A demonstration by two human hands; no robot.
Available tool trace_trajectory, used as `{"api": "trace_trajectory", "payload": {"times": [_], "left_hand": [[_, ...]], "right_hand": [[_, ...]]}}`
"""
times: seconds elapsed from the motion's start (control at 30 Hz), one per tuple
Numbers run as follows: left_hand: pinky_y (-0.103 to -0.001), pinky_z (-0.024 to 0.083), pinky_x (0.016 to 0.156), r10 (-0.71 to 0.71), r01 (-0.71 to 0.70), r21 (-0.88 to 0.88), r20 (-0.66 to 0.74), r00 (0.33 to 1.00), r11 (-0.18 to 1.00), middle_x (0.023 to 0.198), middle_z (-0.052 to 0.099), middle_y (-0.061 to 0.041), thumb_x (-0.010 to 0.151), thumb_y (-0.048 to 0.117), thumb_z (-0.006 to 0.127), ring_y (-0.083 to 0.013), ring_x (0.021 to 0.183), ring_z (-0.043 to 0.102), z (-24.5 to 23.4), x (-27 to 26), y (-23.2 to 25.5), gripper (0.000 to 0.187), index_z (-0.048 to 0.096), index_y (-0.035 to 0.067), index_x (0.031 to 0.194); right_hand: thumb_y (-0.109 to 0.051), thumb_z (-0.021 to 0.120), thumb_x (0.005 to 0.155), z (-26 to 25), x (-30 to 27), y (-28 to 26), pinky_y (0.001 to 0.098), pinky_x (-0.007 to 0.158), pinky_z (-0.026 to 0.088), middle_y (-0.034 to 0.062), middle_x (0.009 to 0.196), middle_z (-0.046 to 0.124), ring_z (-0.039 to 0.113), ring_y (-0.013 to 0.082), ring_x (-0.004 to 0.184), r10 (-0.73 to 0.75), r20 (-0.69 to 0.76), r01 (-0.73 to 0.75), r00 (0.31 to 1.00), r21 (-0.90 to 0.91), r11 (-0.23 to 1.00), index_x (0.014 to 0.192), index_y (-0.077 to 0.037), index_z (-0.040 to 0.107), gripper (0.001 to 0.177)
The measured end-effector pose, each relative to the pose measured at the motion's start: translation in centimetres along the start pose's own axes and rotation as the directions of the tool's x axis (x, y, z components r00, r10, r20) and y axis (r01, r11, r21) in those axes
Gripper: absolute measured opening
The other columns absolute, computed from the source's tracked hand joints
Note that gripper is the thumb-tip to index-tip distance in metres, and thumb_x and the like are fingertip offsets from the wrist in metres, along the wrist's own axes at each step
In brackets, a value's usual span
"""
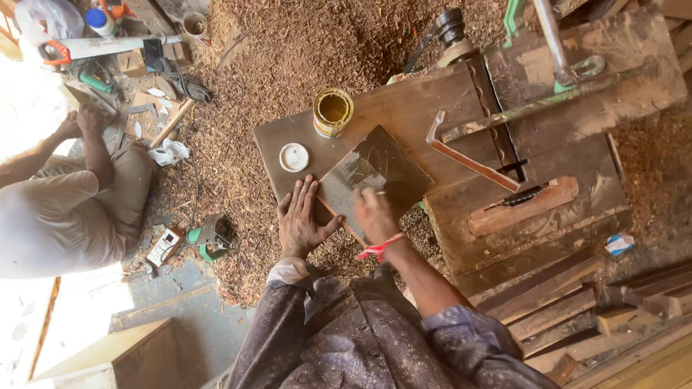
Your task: The person applies a liquid finish to a square wooden piece with a floral cutout using a brush, dipping the brush into a can of finish several times.
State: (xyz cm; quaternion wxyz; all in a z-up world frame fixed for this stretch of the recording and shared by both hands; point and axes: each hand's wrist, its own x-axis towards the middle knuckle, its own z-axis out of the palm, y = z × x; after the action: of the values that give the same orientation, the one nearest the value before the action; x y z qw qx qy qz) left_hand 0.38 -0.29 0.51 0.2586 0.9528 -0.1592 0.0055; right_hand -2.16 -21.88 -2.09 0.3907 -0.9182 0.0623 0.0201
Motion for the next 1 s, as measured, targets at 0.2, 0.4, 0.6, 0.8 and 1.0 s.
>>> {"api": "trace_trajectory", "payload": {"times": [0.2, 0.4, 0.6, 0.8, 1.0], "left_hand": [[-0.043, 0.023, 0.122, -0.001, 0.000, 0.011, 0.040, 0.999, 1.000, 0.164, 0.041, -0.010, 0.084, 0.079, 0.057, -0.0240, 0.153, 0.035, -0.1, -0.3, -0.2, 0.103, 0.045, 0.004, 0.153], [-0.043, 0.022, 0.122, -0.014, 0.013, 0.013, 0.061, 0.998, 1.000, 0.164, 0.040, -0.009, 0.084, 0.081, 0.055, -0.0234, 0.153, 0.034, -0.1, 0.0, -0.5, 0.104, 0.045, 0.003, 0.153], [-0.043, 0.021, 0.123, -0.021, 0.020, 0.015, 0.083, 0.996, 1.000, 0.164, 0.040, -0.010, 0.084, 0.085, 0.051, -0.0225, 0.153, 0.034, 0.5, -0.1, -0.6, 0.107, 0.045, 0.003, 0.153], [-0.042, 0.022, 0.122, -0.016, 0.016, 0.006, 0.066, 0.998, 1.000, 0.164, 0.040, -0.011, 0.083, 0.084, 0.051, -0.0229, 0.152, 0.034, 0.2, -0.3, -0.4, 0.107, 0.045, 0.003, 0.152], [-0.043, 0.022, 0.123, -0.019, 0.018, 0.012, 0.063, 0.998, 1.000, 0.164, 0.040, -0.009, 0.084, 0.082, 0.054, -0.0229, 0.153, 0.035, 0.4, 0.0, -0.3, 0.104, 0.046, 0.004, 0.153]], "right_hand": [[-0.008, 0.066, 0.091, -5.3, 4.9, 3.3, 0.0436, 0.055, 0.055, 0.0155, 0.087, 0.062, 0.064, 0.0340, 0.065, -0.262, -0.190, 0.124, 0.946, -0.534, 0.836, 0.107, -0.003, 0.071, 0.017], [-0.012, 0.065, 0.094, -3.6, 6.9, 5.4, 0.0485, 0.070, 0.059, 0.0149, 0.097, 0.060, 0.063, 0.0363, 0.079, -0.382, -0.102, 0.256, 0.918, -0.582, 0.772, 0.123, -0.004, 0.067, 0.030], [-0.009, 0.062, 0.100, -1.1, 6.3, 4.6, 0.0329, 0.055, 0.058, 0.0146, 0.100, 0.058, 0.059, 0.0251, 0.078, -0.233, 0.221, 0.318, 0.947, -0.553, 0.770, 0.132, 0.003, 0.064, 0.034], [-0.011, 0.066, 0.108, -3.1, 5.2, 4.1, 0.0324, 0.070, 0.058, 0.0031, 0.090, 0.058, 0.058, 0.0176, 0.087, -0.309, 0.269, 0.409, 0.912, -0.634, 0.656, 0.112, -0.008, 0.068, 0.005], [-0.006, 0.065, 0.097, -7.9, 9.5, 4.5, 0.0293, 0.071, 0.057, 0.0060, 0.108, 0.064, 0.063, 0.0205, 0.092, -0.465, 0.180, 0.462, 0.867, -0.644, 0.610, 0.128, -0.009, 0.068, 0.031]]}}
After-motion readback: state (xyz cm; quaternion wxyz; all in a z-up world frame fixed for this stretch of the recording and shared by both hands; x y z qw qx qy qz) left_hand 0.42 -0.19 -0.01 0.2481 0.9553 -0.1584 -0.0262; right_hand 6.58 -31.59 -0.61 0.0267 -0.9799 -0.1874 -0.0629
